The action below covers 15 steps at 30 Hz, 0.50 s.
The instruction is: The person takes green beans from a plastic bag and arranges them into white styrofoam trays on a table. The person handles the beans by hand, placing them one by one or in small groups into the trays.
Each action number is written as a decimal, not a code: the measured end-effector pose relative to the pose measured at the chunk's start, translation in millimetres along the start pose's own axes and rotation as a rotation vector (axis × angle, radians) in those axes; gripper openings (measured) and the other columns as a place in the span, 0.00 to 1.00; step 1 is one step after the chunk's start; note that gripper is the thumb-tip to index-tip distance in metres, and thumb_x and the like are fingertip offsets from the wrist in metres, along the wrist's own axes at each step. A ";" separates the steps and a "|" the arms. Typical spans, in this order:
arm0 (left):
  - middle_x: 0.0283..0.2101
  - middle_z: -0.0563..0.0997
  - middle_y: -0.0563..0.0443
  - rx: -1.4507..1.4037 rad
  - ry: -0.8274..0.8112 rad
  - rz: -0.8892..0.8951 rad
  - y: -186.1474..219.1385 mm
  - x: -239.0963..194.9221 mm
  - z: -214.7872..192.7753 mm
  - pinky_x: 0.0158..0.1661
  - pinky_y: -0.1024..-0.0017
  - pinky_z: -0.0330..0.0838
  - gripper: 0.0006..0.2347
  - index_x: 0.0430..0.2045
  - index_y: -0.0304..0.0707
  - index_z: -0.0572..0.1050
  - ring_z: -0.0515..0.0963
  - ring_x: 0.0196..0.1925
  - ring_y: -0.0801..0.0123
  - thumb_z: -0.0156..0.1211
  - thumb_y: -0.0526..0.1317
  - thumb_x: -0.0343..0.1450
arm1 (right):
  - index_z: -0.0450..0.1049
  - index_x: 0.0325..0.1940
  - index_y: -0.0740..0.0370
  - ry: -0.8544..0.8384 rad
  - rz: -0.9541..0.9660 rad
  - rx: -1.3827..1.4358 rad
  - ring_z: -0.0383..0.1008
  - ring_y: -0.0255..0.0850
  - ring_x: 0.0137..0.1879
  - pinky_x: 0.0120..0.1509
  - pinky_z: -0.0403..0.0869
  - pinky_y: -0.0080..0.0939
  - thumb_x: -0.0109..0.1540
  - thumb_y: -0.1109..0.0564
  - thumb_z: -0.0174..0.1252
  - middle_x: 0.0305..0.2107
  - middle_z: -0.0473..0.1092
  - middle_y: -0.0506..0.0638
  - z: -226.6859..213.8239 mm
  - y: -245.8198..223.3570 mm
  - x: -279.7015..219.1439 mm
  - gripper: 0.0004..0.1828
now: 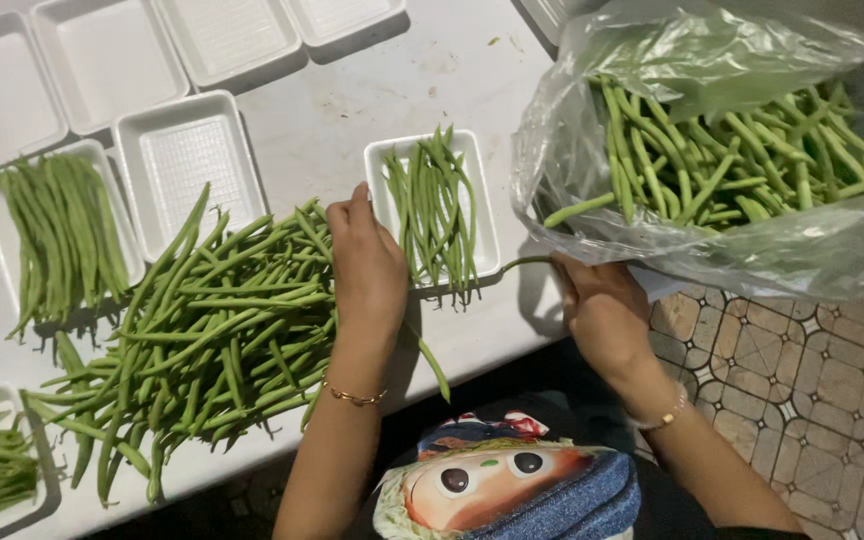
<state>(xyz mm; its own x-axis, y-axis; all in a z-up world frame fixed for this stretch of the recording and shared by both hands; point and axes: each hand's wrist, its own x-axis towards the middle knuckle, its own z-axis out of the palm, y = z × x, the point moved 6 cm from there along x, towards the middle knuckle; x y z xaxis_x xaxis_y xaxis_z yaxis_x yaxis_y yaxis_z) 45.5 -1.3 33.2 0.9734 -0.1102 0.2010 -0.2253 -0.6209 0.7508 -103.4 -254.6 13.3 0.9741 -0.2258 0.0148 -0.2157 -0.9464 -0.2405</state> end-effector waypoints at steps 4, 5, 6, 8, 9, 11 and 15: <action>0.45 0.70 0.35 0.054 0.040 0.056 -7.1 0.8 7.2 0.44 0.53 0.78 0.16 0.59 0.25 0.70 0.79 0.48 0.34 0.46 0.31 0.76 | 0.70 0.68 0.45 -0.008 -0.024 0.028 0.72 0.62 0.58 0.61 0.74 0.59 0.61 0.60 0.54 0.50 0.72 0.59 -11.0 -9.0 0.7 0.29; 0.45 0.70 0.35 0.050 0.028 0.060 -5.8 -0.5 7.4 0.44 0.53 0.78 0.16 0.59 0.25 0.70 0.79 0.48 0.34 0.46 0.31 0.76 | 0.70 0.68 0.45 -0.009 -0.011 0.026 0.72 0.62 0.58 0.61 0.74 0.59 0.61 0.60 0.54 0.50 0.72 0.59 -31.5 -19.4 -1.8 0.29; 0.45 0.70 0.35 0.066 0.034 0.063 -4.3 -0.7 6.3 0.45 0.53 0.77 0.16 0.59 0.25 0.70 0.78 0.49 0.34 0.46 0.31 0.76 | 0.74 0.53 0.56 -0.085 0.045 0.029 0.75 0.65 0.51 0.55 0.75 0.61 0.61 0.58 0.55 0.41 0.74 0.63 -47.8 -27.4 -2.6 0.16; 0.45 0.70 0.35 0.075 0.036 0.076 -0.9 -2.0 2.9 0.47 0.53 0.76 0.16 0.59 0.25 0.70 0.78 0.49 0.34 0.46 0.31 0.76 | 0.79 0.39 0.67 -0.154 0.110 0.030 0.78 0.67 0.43 0.50 0.77 0.64 0.61 0.57 0.57 0.32 0.77 0.67 -81.9 -30.4 -11.8 0.11; 0.45 0.70 0.34 0.083 0.019 0.058 -0.1 -3.1 1.7 0.48 0.52 0.75 0.16 0.59 0.25 0.70 0.78 0.50 0.34 0.46 0.31 0.76 | 0.80 0.43 0.60 -0.032 -0.082 0.188 0.80 0.59 0.45 0.48 0.78 0.55 0.62 0.58 0.58 0.35 0.79 0.59 -107.2 -37.1 -19.4 0.09; 0.45 0.70 0.33 0.068 -0.003 0.072 3.5 -0.1 1.5 0.49 0.51 0.74 0.16 0.60 0.24 0.69 0.78 0.50 0.34 0.47 0.30 0.76 | 0.81 0.48 0.53 0.121 -0.259 0.321 0.82 0.51 0.46 0.46 0.79 0.46 0.63 0.59 0.59 0.39 0.80 0.50 -160.6 -38.1 -33.7 0.11; 0.51 0.68 0.28 0.032 -0.118 -0.018 15.8 3.4 1.9 0.56 0.50 0.64 0.19 0.64 0.24 0.64 0.72 0.52 0.37 0.43 0.33 0.77 | 0.78 0.50 0.66 0.304 -0.306 0.275 0.81 0.40 0.41 0.45 0.79 0.33 0.63 0.61 0.61 0.38 0.79 0.55 -238.4 -12.0 -38.0 0.11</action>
<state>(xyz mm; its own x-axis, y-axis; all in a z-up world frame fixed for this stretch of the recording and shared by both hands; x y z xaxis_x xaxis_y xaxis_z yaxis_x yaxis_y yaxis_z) 45.4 -12.9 44.6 0.9758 -0.1883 0.1109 -0.2083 -0.6479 0.7327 -154.2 -289.7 246.9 0.9172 -0.0434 0.3960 0.1422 -0.8929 -0.4271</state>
